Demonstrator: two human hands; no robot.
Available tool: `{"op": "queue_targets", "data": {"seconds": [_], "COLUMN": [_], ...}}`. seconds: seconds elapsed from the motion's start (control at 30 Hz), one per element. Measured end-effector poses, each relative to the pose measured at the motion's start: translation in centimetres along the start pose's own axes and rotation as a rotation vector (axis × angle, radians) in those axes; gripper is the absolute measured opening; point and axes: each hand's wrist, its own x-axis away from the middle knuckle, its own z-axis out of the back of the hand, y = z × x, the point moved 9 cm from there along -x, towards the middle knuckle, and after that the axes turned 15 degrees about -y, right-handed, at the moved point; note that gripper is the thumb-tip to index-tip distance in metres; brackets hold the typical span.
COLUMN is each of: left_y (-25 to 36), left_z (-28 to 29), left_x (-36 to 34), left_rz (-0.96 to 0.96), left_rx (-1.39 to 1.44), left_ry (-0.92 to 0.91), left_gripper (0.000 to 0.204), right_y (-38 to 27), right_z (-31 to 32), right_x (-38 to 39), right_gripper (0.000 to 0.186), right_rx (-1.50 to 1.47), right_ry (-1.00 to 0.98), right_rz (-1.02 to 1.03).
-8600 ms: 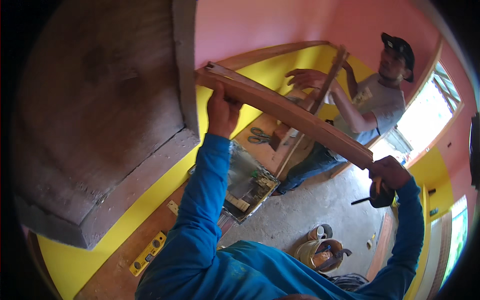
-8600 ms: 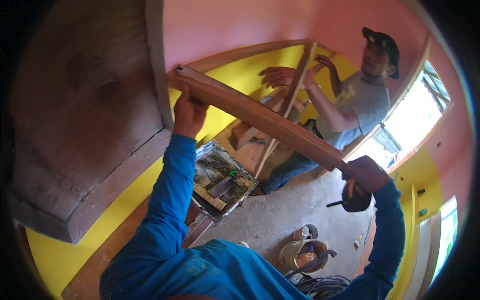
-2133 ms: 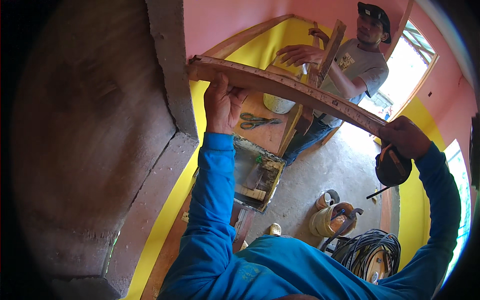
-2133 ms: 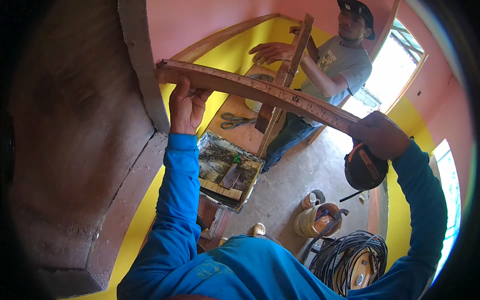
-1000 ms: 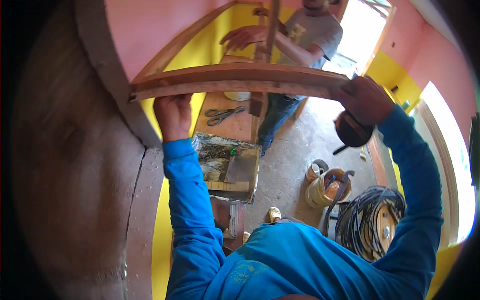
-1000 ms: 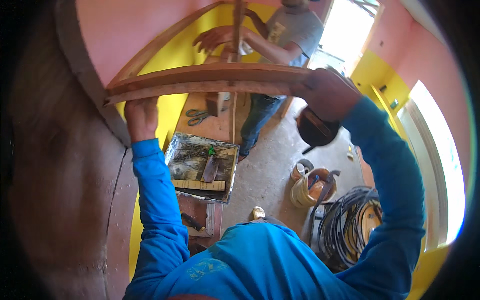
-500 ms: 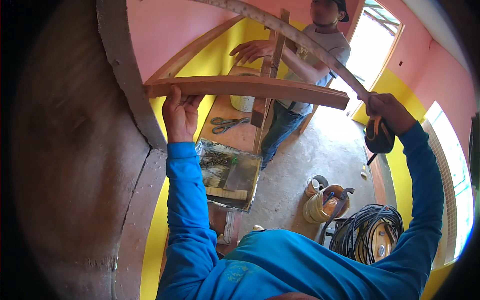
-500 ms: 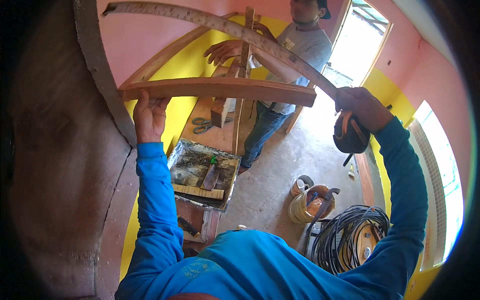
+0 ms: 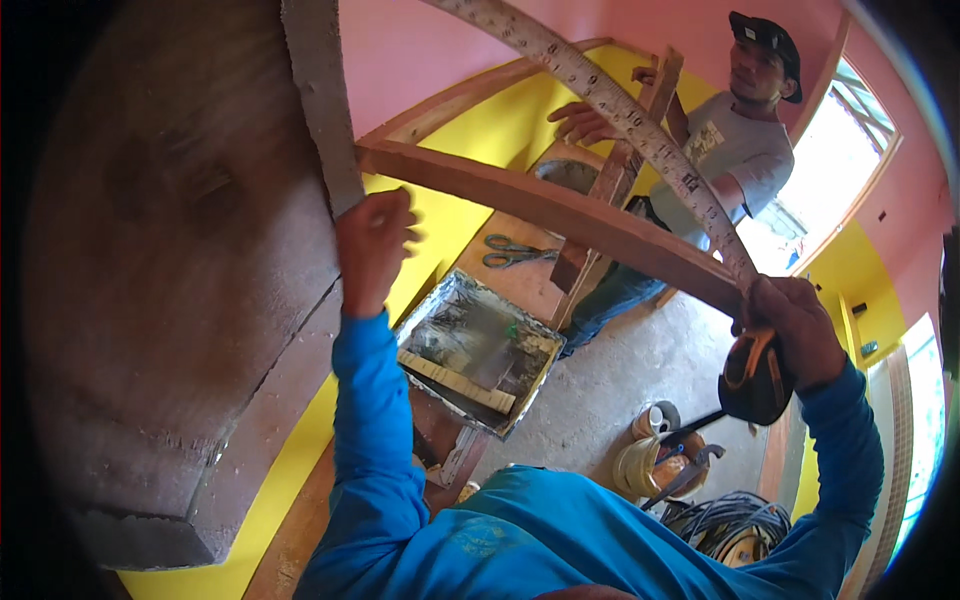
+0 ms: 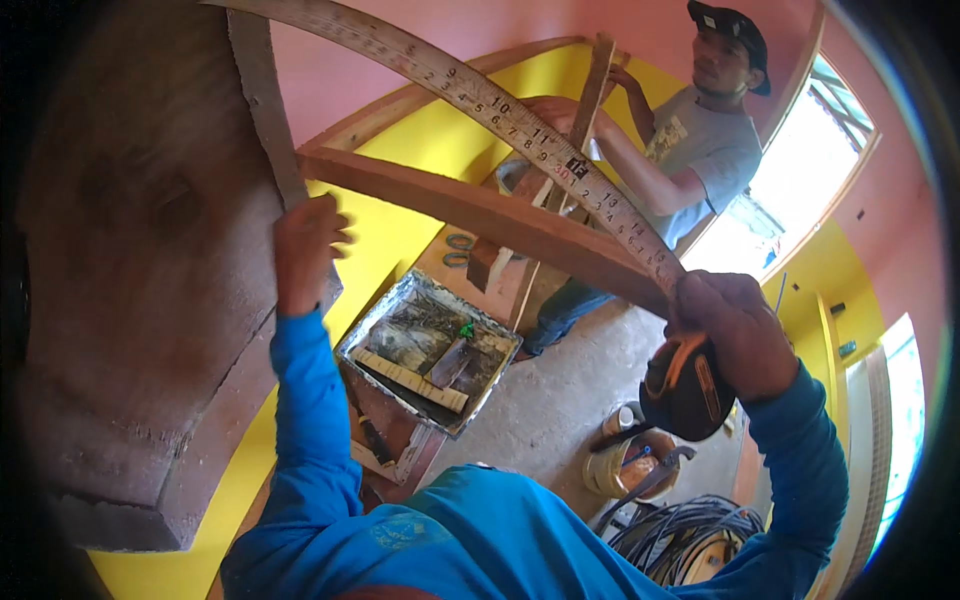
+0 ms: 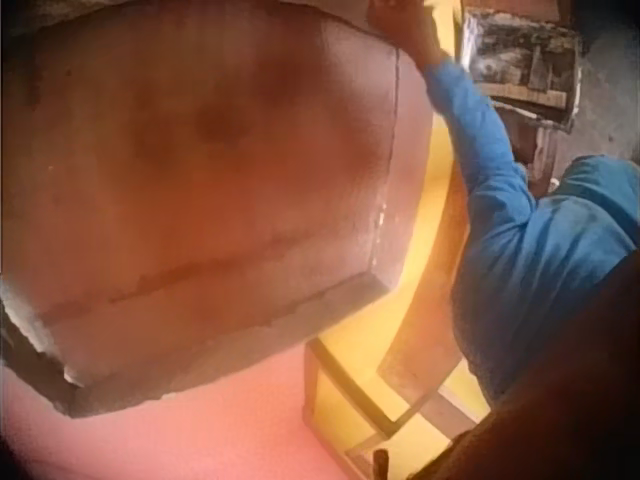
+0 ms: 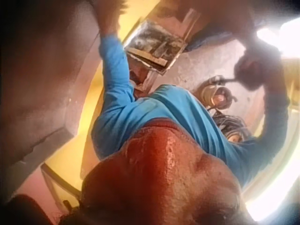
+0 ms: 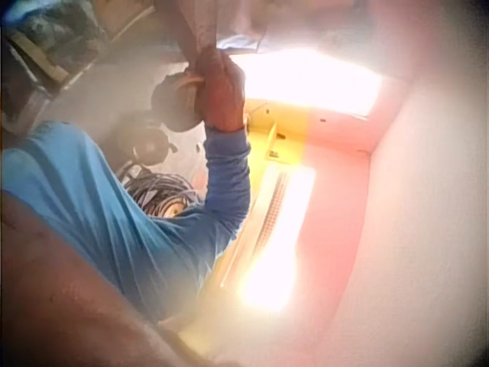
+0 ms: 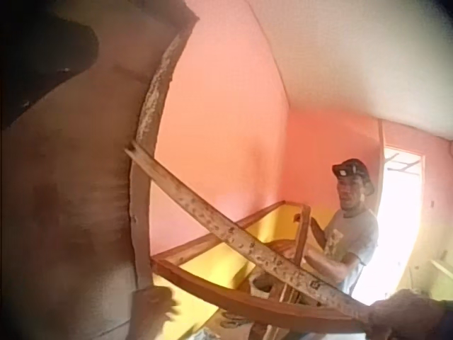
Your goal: The person uses a measuring tape and a pencil to measure and mark wooden beams while another person holds them in place against a wall.
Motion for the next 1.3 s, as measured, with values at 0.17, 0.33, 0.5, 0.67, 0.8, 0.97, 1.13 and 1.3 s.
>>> {"op": "queue_targets", "data": {"seconds": [0.17, 0.33, 0.5, 0.67, 0.8, 0.97, 1.13, 1.3], "left_y": [16.7, 19.1, 14.0, 13.0, 11.8, 11.9, 11.5, 12.1], "left_z": [0.4, -4.5, -6.7, -7.5, -6.9, -7.1, -6.6, -6.0], "left_x": [8.0, 2.7, -1.5, -1.6, -2.1, -2.7, -4.4, -3.9], "left_rz": [-1.172, -1.228, -1.032, -0.977, -0.932, -0.893, -0.703, -0.754], "left_rx": [-0.922, -1.044, -1.007, -1.005, -0.846, -0.88, -0.829, -0.786], "left_ry": [0.457, -0.114, -0.387, -0.403, -0.46, -0.477, -0.551, -0.487], "left_gripper": [0.022, 0.022, 0.014, 0.015, 0.015, 0.017, 0.016, 0.016], "right_y": [0.3, -1.2, -0.7, -0.7, -2.3, -1.9, -1.5, -1.8], "right_z": [0.5, 0.1, 1.0, 1.4, 0.5, 0.2, 1.1, 0.6], "right_x": [-0.5, -1.2, -0.8, 0.0, -0.5, -1.0, -1.8, -2.6], "right_gripper": [0.032, 0.028, 0.012, 0.035, 0.045, 0.04, 0.036, 0.036], "right_rx": [-0.102, -0.009, -0.033, 0.061, 0.061, 0.004, 0.289, 0.251], "right_ry": [-0.028, -0.142, -0.069, 0.016, -0.045, -0.075, -0.105, -0.153], "right_rz": [0.004, 0.032, -0.009, -0.155, -0.133, -0.212, -0.274, -0.235]}}
